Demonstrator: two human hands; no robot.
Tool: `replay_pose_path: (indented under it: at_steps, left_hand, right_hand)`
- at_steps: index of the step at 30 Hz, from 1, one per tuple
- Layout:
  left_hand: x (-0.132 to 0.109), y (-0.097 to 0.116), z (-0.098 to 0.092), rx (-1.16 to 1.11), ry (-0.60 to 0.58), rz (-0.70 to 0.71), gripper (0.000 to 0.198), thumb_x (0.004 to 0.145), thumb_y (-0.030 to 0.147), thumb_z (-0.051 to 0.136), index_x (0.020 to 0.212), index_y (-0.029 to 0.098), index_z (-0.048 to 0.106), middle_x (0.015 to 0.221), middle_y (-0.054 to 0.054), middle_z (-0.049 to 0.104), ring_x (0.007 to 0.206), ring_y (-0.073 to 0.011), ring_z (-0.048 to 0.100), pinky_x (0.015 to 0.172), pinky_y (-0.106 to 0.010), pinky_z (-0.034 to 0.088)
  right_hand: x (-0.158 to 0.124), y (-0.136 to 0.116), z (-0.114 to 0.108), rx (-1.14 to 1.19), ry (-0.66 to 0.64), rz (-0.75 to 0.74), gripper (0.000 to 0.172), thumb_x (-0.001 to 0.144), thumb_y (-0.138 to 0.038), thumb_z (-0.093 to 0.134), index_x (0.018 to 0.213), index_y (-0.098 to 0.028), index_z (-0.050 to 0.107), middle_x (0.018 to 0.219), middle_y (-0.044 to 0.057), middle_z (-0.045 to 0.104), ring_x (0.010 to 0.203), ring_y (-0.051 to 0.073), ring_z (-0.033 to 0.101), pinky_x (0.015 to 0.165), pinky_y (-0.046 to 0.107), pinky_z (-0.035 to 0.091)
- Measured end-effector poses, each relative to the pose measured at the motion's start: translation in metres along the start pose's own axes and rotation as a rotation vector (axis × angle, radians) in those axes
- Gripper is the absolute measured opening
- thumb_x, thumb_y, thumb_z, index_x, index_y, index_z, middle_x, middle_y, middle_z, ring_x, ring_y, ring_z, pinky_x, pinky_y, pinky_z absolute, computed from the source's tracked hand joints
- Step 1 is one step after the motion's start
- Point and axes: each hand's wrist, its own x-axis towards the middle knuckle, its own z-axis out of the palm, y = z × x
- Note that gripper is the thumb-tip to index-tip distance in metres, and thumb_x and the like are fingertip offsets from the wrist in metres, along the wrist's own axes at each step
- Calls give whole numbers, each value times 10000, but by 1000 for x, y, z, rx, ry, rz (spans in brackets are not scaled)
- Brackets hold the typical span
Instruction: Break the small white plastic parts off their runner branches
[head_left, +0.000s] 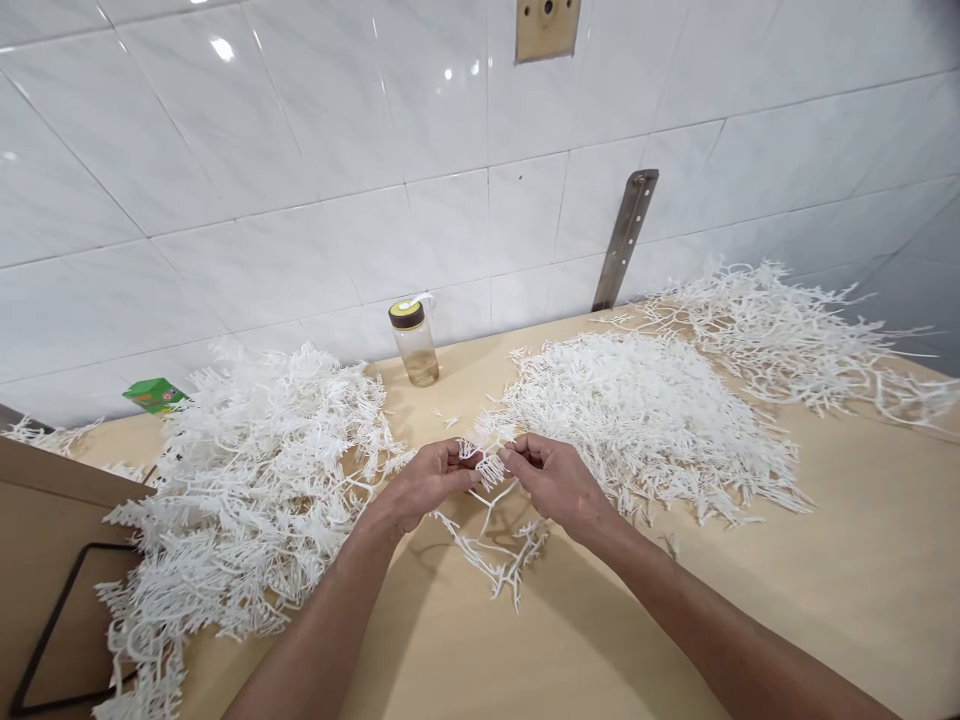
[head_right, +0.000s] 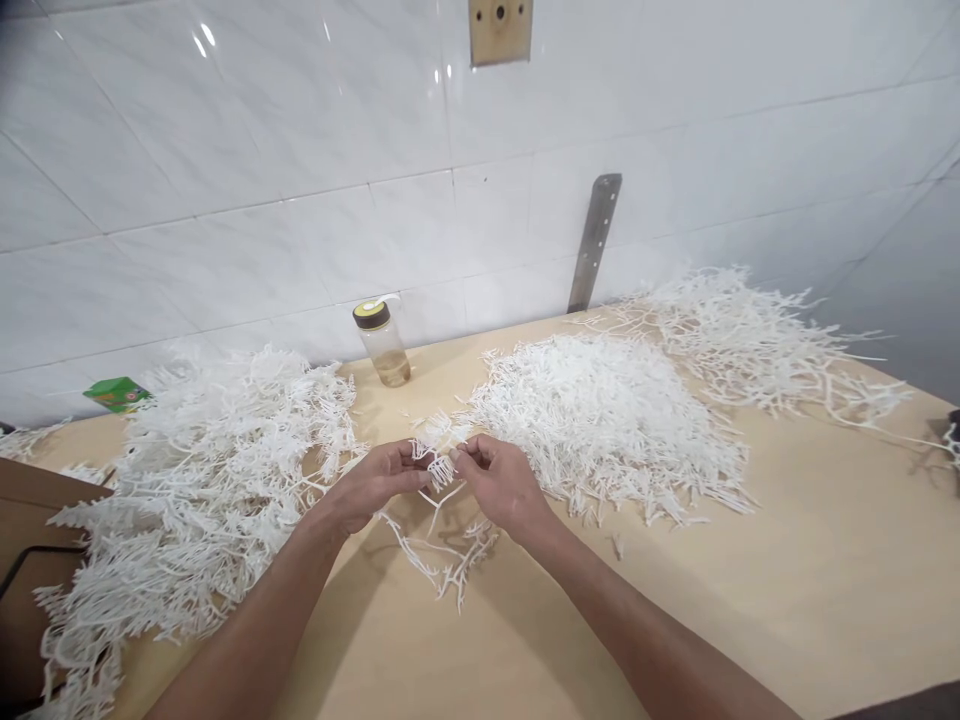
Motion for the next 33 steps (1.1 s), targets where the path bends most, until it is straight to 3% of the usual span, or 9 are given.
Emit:
replay_pose_path:
  at_steps: [4,10,17,21,26,29,33]
  left_hand:
    - [2,-3,1,-33,-5,26,348,691,415,825,865,143,697,831,-58,654,773,-174,595,736,-294,483]
    - [8,-18,-3,-72,115,-12,367,646,452,855,732,141,680,648,-10,616,608,-127,561,632,-256,451]
    - [4,-28,6,-276,115,-75,441,593,457,883,858,141,725,774,-62,694,645,-158,615,643,-282,492]
    - [4,-35,9,-265,246,-55,412,630,478,857,797,131,710,677,-31,646,536,-104,531,534,-239,428]
    - [1,-35,6,-172,365,0,400,697,517,800,738,165,616,540,45,524,427,-66,449,428,-198,316]
    - [1,-31,4,-76,366,-30,395,714,517,788,750,181,582,505,68,483,384,-61,412,383,-189,263]
    - [3,-31,3,-146,298,-52,423,645,451,857,859,172,622,698,20,624,502,-81,534,467,-205,418]
  right_hand:
    - [-1,1,3,-16,-38,18,330,841,-514,600,723,-205,587,566,-41,466,492,112,385,478,257,311]
    - [1,3,10,-80,-57,-16,343,856,-494,573,693,-193,597,583,-27,484,533,118,407,499,253,305]
    - [11,9,18,-71,-40,24,306,847,-479,566,723,-202,606,552,-35,511,464,112,395,460,251,307]
    - [11,9,25,-64,-43,42,316,851,-483,565,725,-196,608,604,-11,589,472,112,419,454,248,318]
    - [2,2,25,-28,-188,119,331,877,-512,560,752,-207,586,523,-33,538,393,109,419,389,246,339]
    - [1,5,23,43,-292,227,268,882,-468,570,791,-216,555,455,-65,470,345,112,407,335,241,345]
    - [4,17,21,132,-273,251,231,889,-430,570,853,-202,563,482,-59,506,360,107,450,331,222,366]
